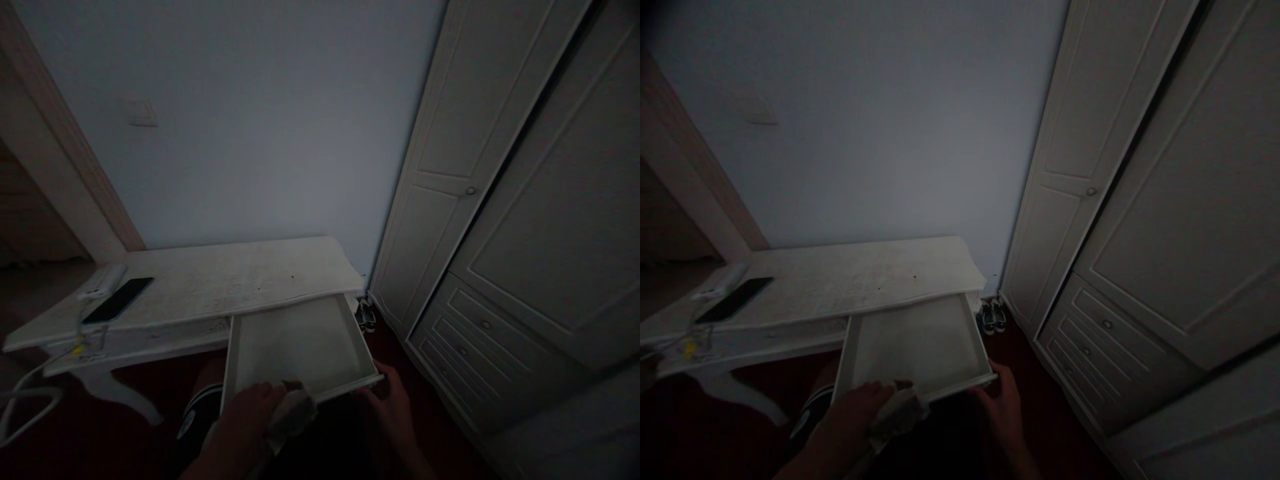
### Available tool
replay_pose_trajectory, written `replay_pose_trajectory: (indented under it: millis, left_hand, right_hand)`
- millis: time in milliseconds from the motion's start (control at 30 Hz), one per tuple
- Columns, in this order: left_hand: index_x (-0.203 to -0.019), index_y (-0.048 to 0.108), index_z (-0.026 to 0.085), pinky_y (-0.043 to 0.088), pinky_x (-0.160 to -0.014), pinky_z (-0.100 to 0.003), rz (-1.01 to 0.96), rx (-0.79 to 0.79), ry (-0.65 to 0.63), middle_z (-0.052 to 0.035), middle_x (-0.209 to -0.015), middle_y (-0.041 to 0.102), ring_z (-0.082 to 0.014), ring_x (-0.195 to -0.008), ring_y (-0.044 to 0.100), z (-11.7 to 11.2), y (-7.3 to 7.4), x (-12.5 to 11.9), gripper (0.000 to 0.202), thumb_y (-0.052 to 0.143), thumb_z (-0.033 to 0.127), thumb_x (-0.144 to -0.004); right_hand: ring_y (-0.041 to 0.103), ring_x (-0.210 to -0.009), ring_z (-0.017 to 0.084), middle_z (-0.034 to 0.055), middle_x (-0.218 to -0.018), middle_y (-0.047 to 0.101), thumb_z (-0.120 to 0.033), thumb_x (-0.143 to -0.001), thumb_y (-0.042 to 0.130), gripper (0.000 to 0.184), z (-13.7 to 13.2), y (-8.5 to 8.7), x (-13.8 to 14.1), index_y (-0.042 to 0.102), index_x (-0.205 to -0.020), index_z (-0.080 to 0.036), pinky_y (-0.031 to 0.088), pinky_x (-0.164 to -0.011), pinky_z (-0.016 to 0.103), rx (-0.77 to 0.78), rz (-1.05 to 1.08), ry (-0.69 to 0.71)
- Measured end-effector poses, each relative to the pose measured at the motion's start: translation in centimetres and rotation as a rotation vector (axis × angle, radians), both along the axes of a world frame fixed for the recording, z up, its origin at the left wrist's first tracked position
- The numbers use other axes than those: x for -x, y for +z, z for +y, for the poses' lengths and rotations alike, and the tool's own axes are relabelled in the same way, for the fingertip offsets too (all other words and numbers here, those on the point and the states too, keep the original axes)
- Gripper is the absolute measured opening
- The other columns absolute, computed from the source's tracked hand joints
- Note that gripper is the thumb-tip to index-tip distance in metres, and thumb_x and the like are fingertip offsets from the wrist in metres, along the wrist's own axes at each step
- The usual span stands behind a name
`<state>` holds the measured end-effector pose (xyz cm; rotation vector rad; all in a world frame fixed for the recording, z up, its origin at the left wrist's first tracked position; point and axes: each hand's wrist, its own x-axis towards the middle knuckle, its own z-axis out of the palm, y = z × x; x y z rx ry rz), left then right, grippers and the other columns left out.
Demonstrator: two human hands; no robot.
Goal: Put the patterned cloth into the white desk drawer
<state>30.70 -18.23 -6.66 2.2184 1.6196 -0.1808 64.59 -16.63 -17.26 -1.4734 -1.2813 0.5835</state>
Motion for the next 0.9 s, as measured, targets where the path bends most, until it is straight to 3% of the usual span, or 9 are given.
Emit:
replay_pose_trajectory:
  millis: [167, 300, 433, 567, 700, 800, 900]
  left_hand:
    - [-0.154, 0.051, 0.034, 0.030, -0.126, -0.043, 0.160, 0.004, 0.134, -0.0010, -0.163, 0.048, -0.0259, -0.152, 0.041, -3.1, -0.8, 3.6, 0.091, 0.047, -0.003, -0.071]
    - [-0.155, 0.049, 0.030, 0.028, -0.127, -0.046, 0.184, 0.016, 0.142, -0.0027, -0.164, 0.047, -0.0280, -0.152, 0.039, -3.5, -0.3, 3.1, 0.094, 0.046, -0.005, -0.068]
    - [-0.145, 0.059, 0.031, 0.034, -0.121, -0.043, 0.069, -0.029, 0.054, -0.0045, -0.151, 0.059, -0.0274, -0.140, 0.051, -1.5, 0.6, 1.3, 0.081, 0.053, 0.002, -0.070]
    - [-0.128, 0.068, 0.028, 0.044, -0.107, -0.043, -0.044, -0.050, -0.086, -0.0083, -0.131, 0.068, -0.0299, -0.122, 0.059, 1.2, 1.0, -2.2, 0.057, 0.061, 0.013, -0.074]
    - [-0.130, 0.065, 0.023, 0.045, -0.106, -0.048, -0.108, -0.073, -0.220, -0.0123, -0.132, 0.065, -0.0340, -0.123, 0.058, 3.0, 1.1, -8.3, 0.058, 0.069, 0.018, -0.073]
    - [-0.127, 0.065, 0.022, 0.046, -0.104, -0.049, -0.171, -0.136, -0.291, -0.0144, -0.130, 0.065, -0.0348, -0.121, 0.058, 3.9, 1.0, -13.1, 0.054, 0.071, 0.021, -0.073]
    - [-0.122, 0.066, 0.021, 0.048, -0.102, -0.050, -0.219, -0.170, -0.330, -0.0147, -0.127, 0.066, -0.0345, -0.118, 0.059, 4.8, 0.6, -16.0, 0.048, 0.072, 0.027, -0.075]
  right_hand:
    - [0.070, -0.111, 0.034, 0.0090, -0.119, 0.075, -0.049, -0.066, 0.089, 0.062, 0.0, 0.1, 0.0, 0.070, -0.119, -0.023, 0.056, -0.098, 0.047, 0.003, -0.003, -0.021]
    - [0.070, -0.111, 0.035, 0.0097, -0.120, 0.074, -0.047, -0.068, 0.088, 0.061, 0.0, -0.1, 0.0, 0.069, -0.120, -0.022, 0.056, -0.098, 0.047, -0.012, -0.006, -0.019]
    - [0.069, -0.113, 0.035, 0.0107, -0.121, 0.073, -0.048, -0.069, 0.088, 0.062, 0.1, -1.1, -0.1, 0.067, -0.121, -0.022, 0.055, -0.099, 0.047, -0.011, 0.000, -0.021]
    - [0.067, -0.116, 0.035, 0.0109, -0.123, 0.072, -0.051, -0.071, 0.088, 0.065, 0.2, -2.0, -0.1, 0.065, -0.125, -0.022, 0.054, -0.102, 0.049, -0.024, 0.001, -0.013]
    - [0.068, -0.115, 0.034, 0.0104, -0.123, 0.072, -0.051, -0.074, 0.085, 0.060, 0.2, -2.1, -0.1, 0.067, -0.124, -0.023, 0.055, -0.100, 0.047, -0.052, -0.012, -0.019]
    - [0.071, -0.108, 0.033, 0.0117, -0.119, 0.072, -0.059, -0.081, 0.074, 0.056, 0.2, -2.6, -0.2, 0.067, -0.123, -0.022, 0.058, -0.093, 0.045, -0.104, -0.012, -0.009]
    - [0.073, -0.095, 0.031, 0.0115, -0.107, 0.074, -0.068, -0.086, 0.064, 0.055, 0.3, -3.6, -0.5, 0.068, -0.117, -0.022, 0.060, -0.084, 0.043, -0.168, 0.007, 0.024]
